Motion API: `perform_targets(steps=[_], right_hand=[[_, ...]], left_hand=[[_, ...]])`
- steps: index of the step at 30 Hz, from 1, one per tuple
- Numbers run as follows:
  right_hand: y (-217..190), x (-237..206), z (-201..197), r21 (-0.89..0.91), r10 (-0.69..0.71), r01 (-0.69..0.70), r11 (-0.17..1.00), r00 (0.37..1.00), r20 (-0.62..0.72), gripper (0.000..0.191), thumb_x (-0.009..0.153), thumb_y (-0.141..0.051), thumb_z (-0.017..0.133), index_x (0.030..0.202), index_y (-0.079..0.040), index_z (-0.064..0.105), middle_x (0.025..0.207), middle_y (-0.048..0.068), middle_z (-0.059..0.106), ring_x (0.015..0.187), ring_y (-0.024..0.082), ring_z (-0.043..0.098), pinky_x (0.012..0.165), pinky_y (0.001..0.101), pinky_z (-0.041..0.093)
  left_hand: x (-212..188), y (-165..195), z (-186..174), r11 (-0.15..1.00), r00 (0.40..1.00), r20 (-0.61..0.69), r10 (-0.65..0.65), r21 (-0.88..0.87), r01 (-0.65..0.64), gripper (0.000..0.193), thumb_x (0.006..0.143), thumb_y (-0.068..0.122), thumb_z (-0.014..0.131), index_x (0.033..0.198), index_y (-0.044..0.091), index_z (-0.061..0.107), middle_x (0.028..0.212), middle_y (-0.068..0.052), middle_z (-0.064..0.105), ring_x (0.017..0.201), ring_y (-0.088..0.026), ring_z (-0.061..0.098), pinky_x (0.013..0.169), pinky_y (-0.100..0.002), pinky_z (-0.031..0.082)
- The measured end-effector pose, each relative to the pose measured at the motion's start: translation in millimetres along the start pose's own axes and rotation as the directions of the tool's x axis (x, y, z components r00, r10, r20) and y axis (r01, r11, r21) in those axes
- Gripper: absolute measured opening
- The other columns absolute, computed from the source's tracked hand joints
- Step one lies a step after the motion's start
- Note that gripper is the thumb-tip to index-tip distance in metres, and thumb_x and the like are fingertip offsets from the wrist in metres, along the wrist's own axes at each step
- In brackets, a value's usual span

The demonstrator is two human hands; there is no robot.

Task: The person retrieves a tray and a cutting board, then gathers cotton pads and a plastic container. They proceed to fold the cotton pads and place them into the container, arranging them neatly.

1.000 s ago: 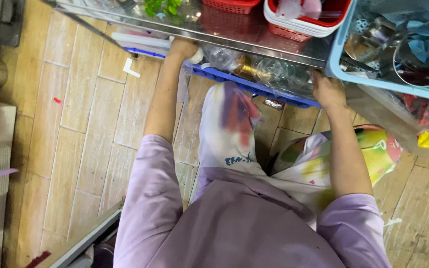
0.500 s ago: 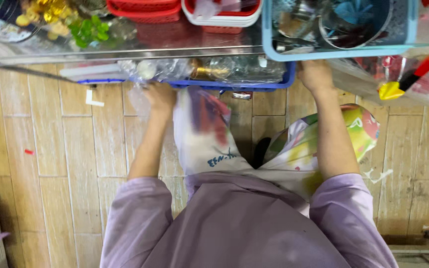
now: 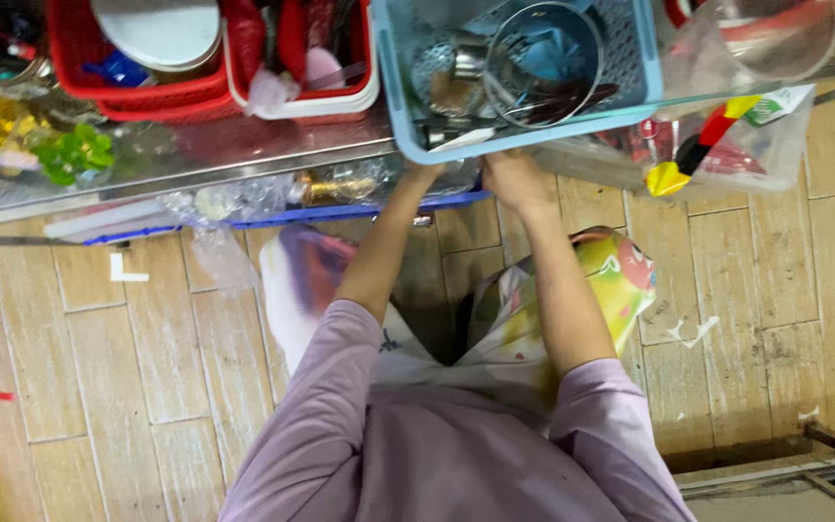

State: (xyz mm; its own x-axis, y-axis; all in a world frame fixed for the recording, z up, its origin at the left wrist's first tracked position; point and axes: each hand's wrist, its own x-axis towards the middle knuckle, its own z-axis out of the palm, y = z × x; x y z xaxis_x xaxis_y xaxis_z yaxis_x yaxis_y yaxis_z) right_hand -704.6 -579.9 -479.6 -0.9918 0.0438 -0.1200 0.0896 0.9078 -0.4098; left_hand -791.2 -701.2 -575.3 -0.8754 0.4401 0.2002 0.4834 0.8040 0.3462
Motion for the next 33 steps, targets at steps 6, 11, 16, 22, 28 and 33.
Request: perform_targets(steps=[6, 11, 16, 22, 28, 33], right_hand=[[-5, -9, -8, 0.031, -0.007, 0.003, 1.000, 0.992, 0.126, 0.031, 0.100, -0.026, 0.058, 0.129, -0.014, 0.060, 0.104, 0.031, 0.069, 0.096, 0.052, 0.065, 0.084, 0.0606, 0.051], [0, -8, -6, 0.033, -0.051, 0.049, 0.998, 0.997, 0.064, 0.031, 0.101, -0.027, 0.056, 0.131, -0.021, 0.062, 0.106, 0.031, 0.068, 0.096, 0.053, 0.065, 0.083, 0.0608, 0.051], [-2, -6, -5, 0.057, -0.094, 0.090, 0.994, 0.993, 0.071, 0.035, 0.101, -0.028, 0.056, 0.135, -0.024, 0.061, 0.108, 0.032, 0.068, 0.095, 0.053, 0.065, 0.082, 0.0602, 0.052], [0, 1, 7, 0.071, -0.105, 0.093, 0.993, 0.973, 0.203, 0.041, 0.096, -0.025, 0.056, 0.136, -0.027, 0.062, 0.108, 0.026, 0.070, 0.096, 0.047, 0.068, 0.085, 0.0567, 0.052], [7, 18, 20, 0.090, -0.050, 0.022, 0.996, 0.947, 0.316, 0.029, 0.096, -0.026, 0.061, 0.120, -0.012, 0.068, 0.107, 0.020, 0.073, 0.099, 0.041, 0.069, 0.089, 0.0514, 0.052], [26, 29, 14, 0.109, -0.101, 0.091, 0.990, 0.991, 0.087, 0.029, 0.078, -0.022, 0.075, 0.099, -0.003, 0.075, 0.099, 0.021, 0.073, 0.090, 0.039, 0.068, 0.080, 0.0481, 0.053]], left_hand=[[19, 6, -1, 0.992, 0.995, 0.074, -0.064, -0.107, 0.072, 0.027, 0.078, 0.020, 0.072, 0.098, 0.002, 0.073, 0.102, -0.021, 0.073, 0.096, -0.036, 0.073, 0.079, -0.047, 0.058], [28, 17, 6, 0.973, 0.988, 0.124, -0.094, -0.197, 0.117, 0.028, 0.079, 0.021, 0.073, 0.099, 0.001, 0.073, 0.101, -0.021, 0.074, 0.096, -0.036, 0.073, 0.078, -0.046, 0.057], [27, 12, 15, 0.937, 0.977, 0.126, -0.173, -0.285, 0.202, 0.030, 0.081, 0.023, 0.073, 0.101, 0.000, 0.073, 0.100, -0.022, 0.074, 0.095, -0.036, 0.074, 0.078, -0.046, 0.057], [-6, -24, 18, 0.798, 0.898, 0.072, -0.434, -0.431, 0.420, 0.032, 0.082, 0.024, 0.074, 0.102, -0.001, 0.073, 0.098, -0.022, 0.075, 0.095, -0.037, 0.074, 0.078, -0.045, 0.057], [-37, -52, 21, 0.598, 0.785, 0.079, -0.615, -0.602, 0.529, 0.029, 0.081, 0.023, 0.076, 0.094, -0.003, 0.075, 0.090, -0.023, 0.076, 0.088, -0.036, 0.077, 0.074, -0.044, 0.057], [-56, -60, 14, 0.697, 0.828, 0.005, -0.560, -0.537, 0.475, 0.020, 0.078, 0.015, 0.078, 0.090, -0.001, 0.077, 0.086, -0.023, 0.075, 0.079, -0.037, 0.074, 0.071, -0.045, 0.057]])
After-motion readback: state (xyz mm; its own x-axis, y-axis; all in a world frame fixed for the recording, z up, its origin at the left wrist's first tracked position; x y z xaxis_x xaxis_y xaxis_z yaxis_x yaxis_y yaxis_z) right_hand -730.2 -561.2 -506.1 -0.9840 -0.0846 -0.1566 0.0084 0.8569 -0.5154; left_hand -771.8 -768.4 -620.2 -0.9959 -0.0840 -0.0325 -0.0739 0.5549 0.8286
